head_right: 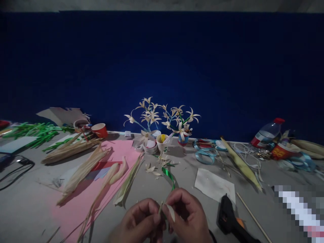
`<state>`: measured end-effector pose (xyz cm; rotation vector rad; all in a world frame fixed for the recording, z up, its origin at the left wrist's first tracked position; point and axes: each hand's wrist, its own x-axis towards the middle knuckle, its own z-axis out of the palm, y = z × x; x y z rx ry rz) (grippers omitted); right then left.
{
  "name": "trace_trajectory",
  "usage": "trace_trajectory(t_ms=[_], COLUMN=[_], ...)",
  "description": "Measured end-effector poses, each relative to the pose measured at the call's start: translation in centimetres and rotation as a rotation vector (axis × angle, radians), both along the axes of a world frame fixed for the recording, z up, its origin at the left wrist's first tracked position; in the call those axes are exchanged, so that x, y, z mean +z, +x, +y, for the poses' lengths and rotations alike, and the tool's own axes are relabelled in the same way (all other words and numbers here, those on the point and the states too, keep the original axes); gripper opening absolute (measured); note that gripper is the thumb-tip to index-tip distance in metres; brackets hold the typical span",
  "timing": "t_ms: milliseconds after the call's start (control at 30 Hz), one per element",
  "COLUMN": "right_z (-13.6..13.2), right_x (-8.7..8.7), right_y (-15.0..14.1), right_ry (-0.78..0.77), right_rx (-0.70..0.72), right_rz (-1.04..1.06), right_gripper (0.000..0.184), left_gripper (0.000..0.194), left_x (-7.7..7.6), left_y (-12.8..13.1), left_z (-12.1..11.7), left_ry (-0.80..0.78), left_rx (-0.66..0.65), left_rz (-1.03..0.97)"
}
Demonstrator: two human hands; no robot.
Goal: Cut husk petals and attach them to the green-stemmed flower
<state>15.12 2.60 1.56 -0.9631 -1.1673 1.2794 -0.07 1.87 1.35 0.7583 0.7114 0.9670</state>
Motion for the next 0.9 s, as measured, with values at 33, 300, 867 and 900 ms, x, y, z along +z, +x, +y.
trace_trajectory(t_ms=[33, 300, 867, 900], right_z=[0.0, 0.1, -0.3, -0.3], right_x=[0.0, 0.0, 1.0, 1.0], right_y=[0.0, -0.3, -0.5, -0.5], right_ry=[0.003, 0.063, 0.126, 0.119], right_rx=[0.002, -0.035, -0.080, -0.083], right_rz=[-0.009, 0.025, -0.131, -0.136], right_gripper=[0.022, 0.021, 0.022, 0.022], left_gripper=[0.041, 0.042, 0.043, 0.043], left_x=[0.1, 0.0, 0.5, 0.5], left_y=[0.0, 0.0, 0.0, 0.0], left_z=[0.0, 0.0, -0.4, -0.4], left_ry=[0.000, 0.005, 0.016, 0.013], left_rx=[0.000, 0.008, 0.054, 0.057], left_rz=[-0.005, -0.008, 0.047, 0.054])
